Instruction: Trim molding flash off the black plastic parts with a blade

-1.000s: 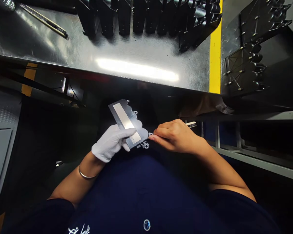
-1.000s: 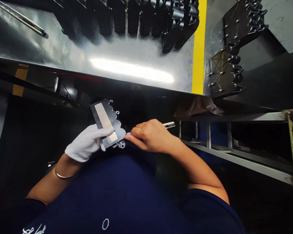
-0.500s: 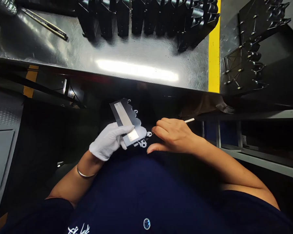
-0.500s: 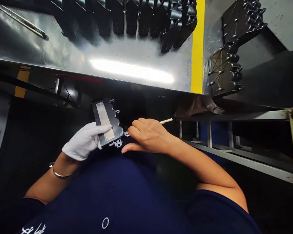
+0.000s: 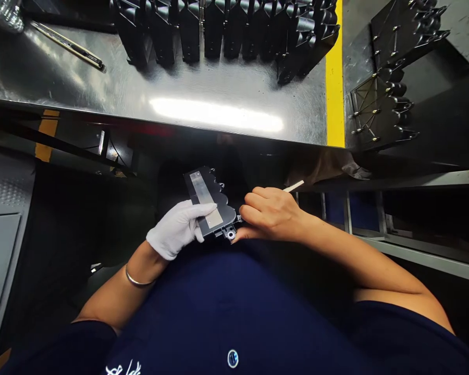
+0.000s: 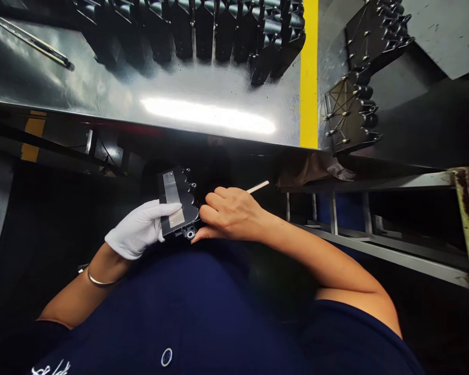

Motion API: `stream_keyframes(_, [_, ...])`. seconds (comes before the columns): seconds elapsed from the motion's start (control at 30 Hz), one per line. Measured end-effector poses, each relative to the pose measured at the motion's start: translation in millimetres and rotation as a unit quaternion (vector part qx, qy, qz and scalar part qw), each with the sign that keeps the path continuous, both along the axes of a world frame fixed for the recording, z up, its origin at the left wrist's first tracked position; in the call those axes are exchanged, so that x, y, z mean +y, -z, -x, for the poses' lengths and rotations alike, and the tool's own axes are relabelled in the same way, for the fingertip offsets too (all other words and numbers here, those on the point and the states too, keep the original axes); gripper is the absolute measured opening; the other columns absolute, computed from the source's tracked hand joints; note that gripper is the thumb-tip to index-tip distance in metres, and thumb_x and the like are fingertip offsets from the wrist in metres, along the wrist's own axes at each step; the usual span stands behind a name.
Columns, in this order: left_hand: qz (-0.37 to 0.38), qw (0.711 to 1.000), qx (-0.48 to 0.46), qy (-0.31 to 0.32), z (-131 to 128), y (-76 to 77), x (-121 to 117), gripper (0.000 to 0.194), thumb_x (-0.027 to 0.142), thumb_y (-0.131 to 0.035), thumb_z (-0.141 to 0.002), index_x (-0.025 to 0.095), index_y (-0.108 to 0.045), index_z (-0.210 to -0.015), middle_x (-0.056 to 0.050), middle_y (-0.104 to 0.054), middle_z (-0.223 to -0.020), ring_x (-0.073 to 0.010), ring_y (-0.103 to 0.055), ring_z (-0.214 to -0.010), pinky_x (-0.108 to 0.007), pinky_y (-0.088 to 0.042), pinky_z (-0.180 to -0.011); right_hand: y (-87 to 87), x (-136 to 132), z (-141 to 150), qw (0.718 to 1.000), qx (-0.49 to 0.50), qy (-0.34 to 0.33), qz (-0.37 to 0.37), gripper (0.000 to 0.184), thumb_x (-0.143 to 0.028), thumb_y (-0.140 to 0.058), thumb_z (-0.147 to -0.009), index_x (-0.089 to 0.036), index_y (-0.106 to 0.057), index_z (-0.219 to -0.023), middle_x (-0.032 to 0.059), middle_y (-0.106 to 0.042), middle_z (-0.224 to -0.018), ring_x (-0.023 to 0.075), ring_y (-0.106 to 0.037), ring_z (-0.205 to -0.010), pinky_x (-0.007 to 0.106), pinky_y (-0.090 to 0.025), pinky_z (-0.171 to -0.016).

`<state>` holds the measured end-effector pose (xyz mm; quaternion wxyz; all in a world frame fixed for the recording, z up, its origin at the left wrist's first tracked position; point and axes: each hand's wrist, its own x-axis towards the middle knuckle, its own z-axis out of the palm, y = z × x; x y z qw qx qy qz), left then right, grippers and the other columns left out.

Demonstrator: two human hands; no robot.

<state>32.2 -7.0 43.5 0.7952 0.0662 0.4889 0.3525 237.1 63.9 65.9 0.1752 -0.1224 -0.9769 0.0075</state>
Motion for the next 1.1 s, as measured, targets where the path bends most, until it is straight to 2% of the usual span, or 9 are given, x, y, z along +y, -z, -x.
stream_keyframes(0.2, [0.011,1.000,-0.010,0.005,-3.8,-0.8,0.1,0.013,0.022,-0.070,-0.074,0.010,-0.066,-0.071,-0.001,-0.061,-0.058,-0.0083,-0.055,-0.043,-0.017,-0.040,-0.035,1.2,0.0,-1.9,0.999,0.017,-0.042,0.026,0.054,-0.056,-0.046,-0.092,-0.018,-0.047,-0.053,-0.0027,-0.039,-0.050,0.0120,-0.029,-0.051,0.027,-0.020,-0.050])
stream_keyframes(0.37, [0.002,1.000,-0.019,0.005,-4.0,-3.2,1.5,0.018,0.024,-0.070,-0.074,0.012,-0.062,-0.064,0.002,-0.055,-0.051,-0.0062,-0.048,-0.038,-0.016,-0.037,-0.033,1.8,-0.1,-1.2,1.000,0.016,0.007,0.007,0.058,-0.062,-0.045,-0.090,-0.018,-0.047,-0.052,-0.0018,-0.039,-0.050,0.0121,-0.032,-0.051,0.027,-0.019,-0.050])
stream_keyframes(0.53, [0.005,1.000,-0.012,0.013,-3.1,0.2,0.6,0.016,0.025,-0.072,-0.073,0.011,-0.065,-0.072,0.000,-0.057,-0.055,-0.0072,-0.050,-0.041,-0.017,-0.038,-0.035,4.5,-0.7,-2.3,1.000,0.001,-0.015,0.012,0.061,-0.061,-0.046,-0.090,-0.018,-0.041,-0.047,-0.0029,-0.037,-0.047,0.0107,-0.029,-0.048,0.027,-0.019,-0.048])
stream_keyframes(0.73, [0.017,0.999,-0.041,-0.013,-2.9,1.0,1.7,0.014,0.022,-0.069,-0.076,0.009,-0.066,-0.072,0.000,-0.059,-0.057,-0.0072,-0.053,-0.042,-0.016,-0.042,-0.036,3.6,1.0,-4.2,0.996,0.087,0.016,0.009,0.059,-0.061,-0.057,-0.083,-0.018,-0.042,-0.045,-0.0043,-0.036,-0.043,0.0086,-0.032,-0.044,0.027,-0.021,-0.045])
stream_keyframes(0.8, [0.032,0.997,-0.057,-0.030,-3.1,-1.3,3.0,0.010,0.017,-0.067,-0.078,0.009,-0.067,-0.073,-0.001,-0.062,-0.059,-0.0085,-0.057,-0.046,-0.016,-0.046,-0.040,4.7,-0.2,-4.6,0.994,0.095,0.022,0.043,0.053,-0.064,-0.057,-0.081,-0.017,-0.056,-0.058,-0.0012,-0.053,-0.053,0.0091,-0.045,-0.049,0.024,-0.030,-0.045])
stream_keyframes(0.87, [0.055,0.994,-0.080,-0.050,-3.3,-3.0,4.5,0.008,0.013,-0.062,-0.081,0.008,-0.068,-0.076,-0.003,-0.066,-0.064,-0.0105,-0.063,-0.053,-0.018,-0.053,-0.050,8.1,-2.9,-5.0,0.992,0.091,0.007,0.083,0.049,-0.062,-0.056,-0.083,-0.014,-0.066,-0.085,0.0061,-0.069,-0.079,0.0115,-0.060,-0.064,0.022,-0.042,-0.052])
stream_keyframes(0.97, [0.090,0.987,-0.124,-0.055,-1.7,-1.5,6.7,0.017,0.010,-0.053,-0.086,0.008,-0.068,-0.077,-0.005,-0.069,-0.067,-0.0128,-0.068,-0.060,-0.021,-0.058,-0.062,14.7,-7.5,-5.2,0.989,0.088,-0.027,0.118,0.037,-0.043,-0.058,-0.090,-0.015,-0.060,-0.114,0.0115,-0.070,-0.112,0.0127,-0.068,-0.081,0.021,-0.051,-0.062])
stream_keyframes(1.03, [0.109,0.982,-0.151,-0.036,1.8,1.1,7.6,0.022,0.013,-0.049,-0.089,0.009,-0.068,-0.077,-0.006,-0.070,-0.067,-0.0128,-0.068,-0.059,-0.021,-0.058,-0.062,16.5,-8.5,-4.7,0.986,0.103,-0.038,0.129,0.034,-0.036,-0.060,-0.090,-0.016,-0.058,-0.118,0.0107,-0.070,-0.114,0.0119,-0.070,-0.082,0.019,-0.053,-0.062])
stream_keyframes(1.1, [0.111,0.980,-0.166,0.006,6.8,2.2,7.2,0.027,0.020,-0.047,-0.091,0.010,-0.068,-0.078,-0.005,-0.068,-0.061,-0.0121,-0.064,-0.050,-0.020,-0.054,-0.049,14.5,-7.1,-4.3,0.981,0.134,-0.032,0.136,0.041,-0.041,-0.064,-0.087,-0.015,-0.058,-0.117,0.0110,-0.072,-0.108,0.0130,-0.071,-0.084,0.018,-0.054,-0.062])
